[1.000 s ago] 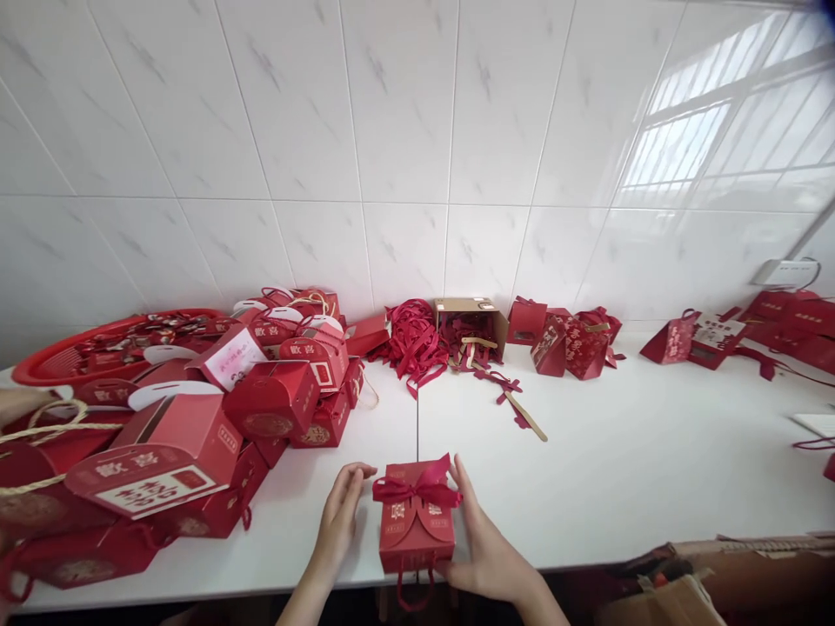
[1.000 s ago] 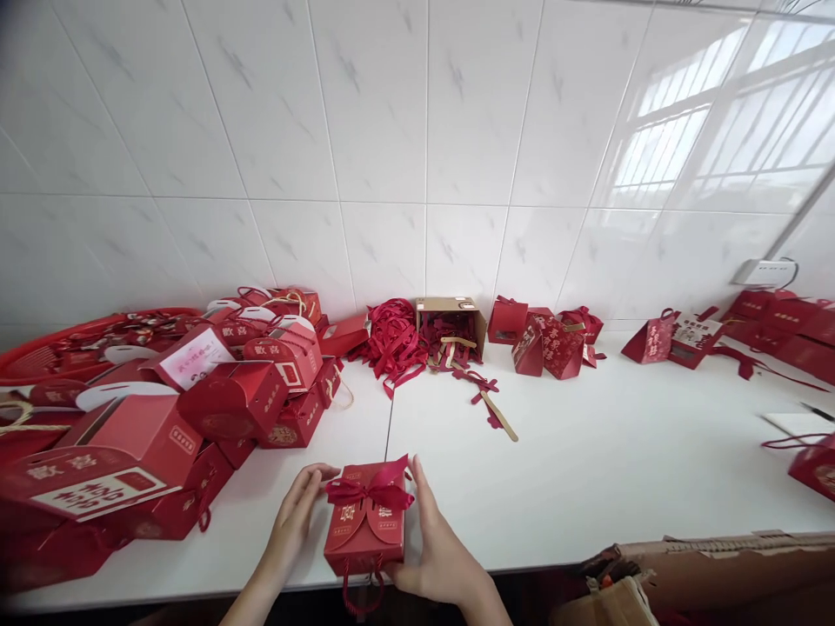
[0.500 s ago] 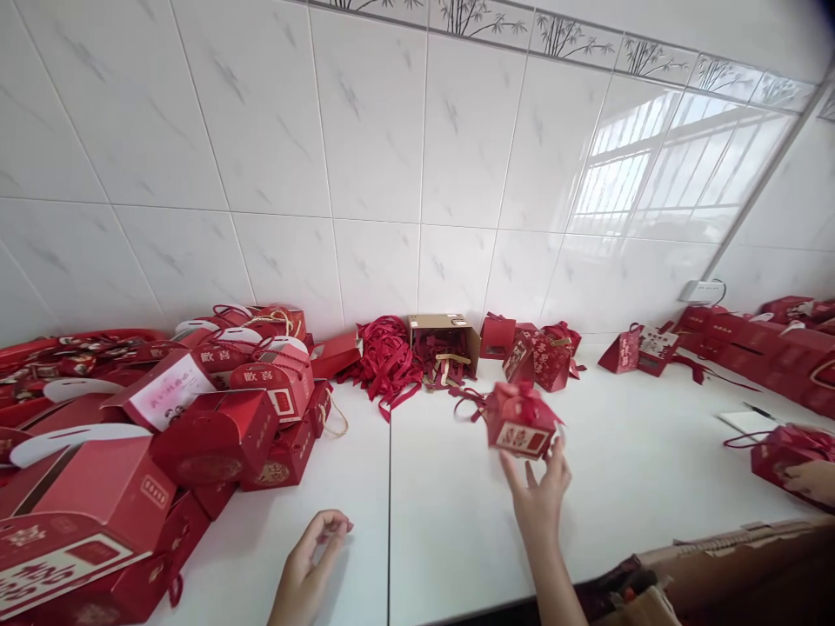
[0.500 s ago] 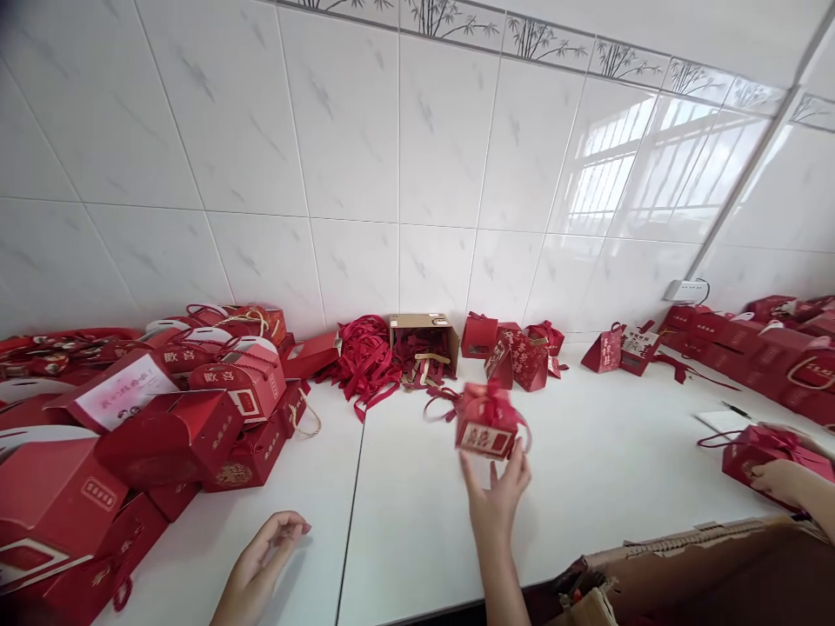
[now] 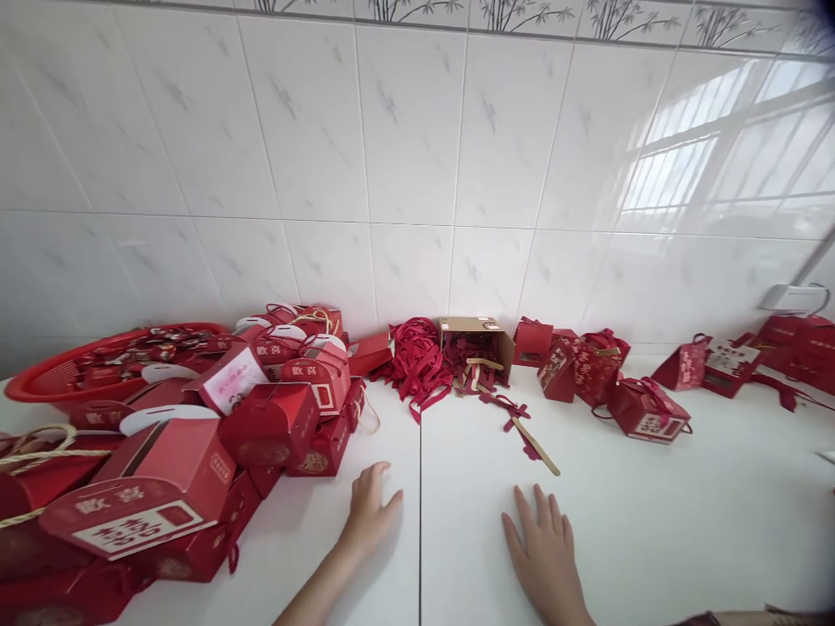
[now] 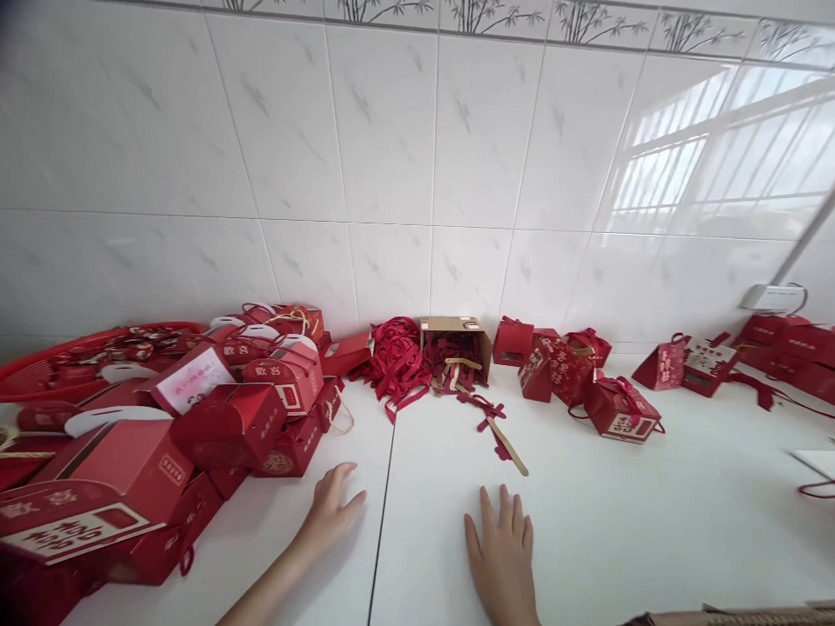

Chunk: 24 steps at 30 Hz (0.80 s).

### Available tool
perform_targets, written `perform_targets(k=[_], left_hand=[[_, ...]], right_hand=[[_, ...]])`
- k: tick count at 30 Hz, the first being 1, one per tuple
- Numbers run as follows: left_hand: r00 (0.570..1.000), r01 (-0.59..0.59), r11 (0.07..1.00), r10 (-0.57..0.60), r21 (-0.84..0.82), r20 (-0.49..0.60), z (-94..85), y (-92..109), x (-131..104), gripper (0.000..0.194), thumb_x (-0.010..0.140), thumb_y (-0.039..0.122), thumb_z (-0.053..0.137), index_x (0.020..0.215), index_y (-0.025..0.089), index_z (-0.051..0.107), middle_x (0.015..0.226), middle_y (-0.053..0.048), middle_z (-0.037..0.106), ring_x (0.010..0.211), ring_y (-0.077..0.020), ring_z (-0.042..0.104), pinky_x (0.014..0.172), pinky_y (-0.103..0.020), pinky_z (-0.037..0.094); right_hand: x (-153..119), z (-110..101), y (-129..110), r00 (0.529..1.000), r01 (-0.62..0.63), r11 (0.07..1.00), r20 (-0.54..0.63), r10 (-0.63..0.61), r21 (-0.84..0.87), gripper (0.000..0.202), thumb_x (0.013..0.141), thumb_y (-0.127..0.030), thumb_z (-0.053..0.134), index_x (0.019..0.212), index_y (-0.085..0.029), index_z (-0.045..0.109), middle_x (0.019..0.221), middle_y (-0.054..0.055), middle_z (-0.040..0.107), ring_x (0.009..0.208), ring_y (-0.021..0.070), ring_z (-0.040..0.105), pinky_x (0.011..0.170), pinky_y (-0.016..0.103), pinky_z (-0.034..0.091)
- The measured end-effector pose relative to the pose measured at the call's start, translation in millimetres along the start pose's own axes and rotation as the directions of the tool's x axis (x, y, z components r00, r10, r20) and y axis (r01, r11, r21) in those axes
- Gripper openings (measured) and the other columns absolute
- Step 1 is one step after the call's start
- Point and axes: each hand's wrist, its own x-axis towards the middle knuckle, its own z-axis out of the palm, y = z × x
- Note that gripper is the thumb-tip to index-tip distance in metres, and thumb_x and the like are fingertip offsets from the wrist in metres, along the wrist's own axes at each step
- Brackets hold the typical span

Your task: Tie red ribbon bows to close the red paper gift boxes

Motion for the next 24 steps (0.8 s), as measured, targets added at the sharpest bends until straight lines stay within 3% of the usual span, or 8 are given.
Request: perform_targets(k=[5, 8, 10, 15, 20, 22, 24], left_hand=[[0.996, 0.044, 0.978, -0.027, 0.205, -0.085, 23.8, 18, 73, 0.062, 0.078, 0.026, 0.05, 0.135, 0.012, 0.031, 0.144, -0.018, 0.032, 0.132, -0.0312, 0.029, 0.105, -0.046, 0.023], [0.99, 0.106, 0.953, -0.075, 0.283, -0.117, 30.5, 20, 103, 0.063, 0.08, 0.029, 0.049, 0.135, 0.007, 0.03, 0.145, -0.023, 0.029, 0.13, -0.036, 0.028, 0.104, -0.05, 0.019], [0.987, 0.126, 0.941, -0.089, 0.314, -0.13, 31.3, 19, 112, 0.059, 0.081, 0.031, 0.047, 0.133, 0.004, 0.034, 0.143, -0.025, 0.031, 0.129, -0.0381, 0.029, 0.102, -0.052, 0.019], [0.994, 0.07, 0.937, -0.037, 0.343, -0.1, 25.8, 11, 105, 0.041, 0.084, 0.03, 0.044, 0.12, 0.011, 0.049, 0.139, -0.018, 0.042, 0.127, -0.0318, 0.034, 0.102, -0.046, 0.023], [0.996, -0.011, 0.938, 0.04, 0.347, -0.078, 23.6, 12, 79, 0.035, 0.082, 0.023, 0.047, 0.116, 0.016, 0.053, 0.135, -0.013, 0.048, 0.126, -0.0252, 0.039, 0.102, -0.04, 0.027], [0.993, -0.024, 0.937, 0.063, 0.347, -0.104, 14.6, 20, 62, 0.036, 0.083, 0.019, 0.045, 0.118, 0.019, 0.051, 0.136, -0.01, 0.048, 0.127, -0.0248, 0.038, 0.103, -0.042, 0.026], [0.976, -0.019, 0.939, 0.092, 0.343, -0.2, -7.8, 32, 41, 0.038, 0.085, 0.018, 0.041, 0.121, 0.022, 0.048, 0.14, -0.008, 0.042, 0.132, -0.0243, 0.031, 0.105, -0.043, 0.022]], right_hand=[[4, 1, 1, 0.999, -0.021, 1.0, 0.044, 0.022, -0.02, 0.055, 0.089, -0.045, 0.034, 0.138, -0.02, 0.042, 0.147, 0.013, 0.032, 0.137, 0.0346, 0.021, 0.108, 0.049, 0.022], [6, 5, 2, 0.997, -0.049, 0.999, 0.052, 0.05, -0.02, 0.056, 0.088, -0.046, 0.034, 0.137, -0.021, 0.044, 0.147, 0.012, 0.033, 0.137, 0.0341, 0.022, 0.107, 0.049, 0.023], [8, 8, 3, 0.998, -0.058, 0.998, 0.038, 0.058, -0.007, 0.055, 0.087, -0.047, 0.034, 0.135, -0.022, 0.046, 0.146, 0.012, 0.035, 0.136, 0.0344, 0.024, 0.107, 0.05, 0.023], [12, 15, 7, 0.998, -0.066, 0.997, 0.008, 0.066, 0.03, 0.054, 0.085, -0.049, 0.036, 0.131, -0.024, 0.05, 0.144, 0.01, 0.038, 0.135, 0.0338, 0.027, 0.106, 0.05, 0.026], [14, 24, 16, 0.997, -0.074, 0.996, 0.021, 0.073, 0.057, 0.057, 0.083, -0.053, 0.037, 0.131, -0.026, 0.051, 0.143, 0.01, 0.04, 0.134, 0.0339, 0.029, 0.105, 0.052, 0.027], [16, 28, 20, 0.998, -0.062, 0.996, 0.02, 0.06, 0.07, 0.059, 0.081, -0.055, 0.038, 0.131, -0.026, 0.051, 0.143, 0.01, 0.04, 0.134, 0.0339, 0.029, 0.105, 0.052, 0.028], [17, 33, 24, 0.998, -0.057, 0.995, 0.023, 0.056, 0.086, 0.061, 0.08, -0.056, 0.039, 0.132, -0.026, 0.051, 0.143, 0.01, 0.04, 0.134, 0.0336, 0.03, 0.104, 0.051, 0.03]])
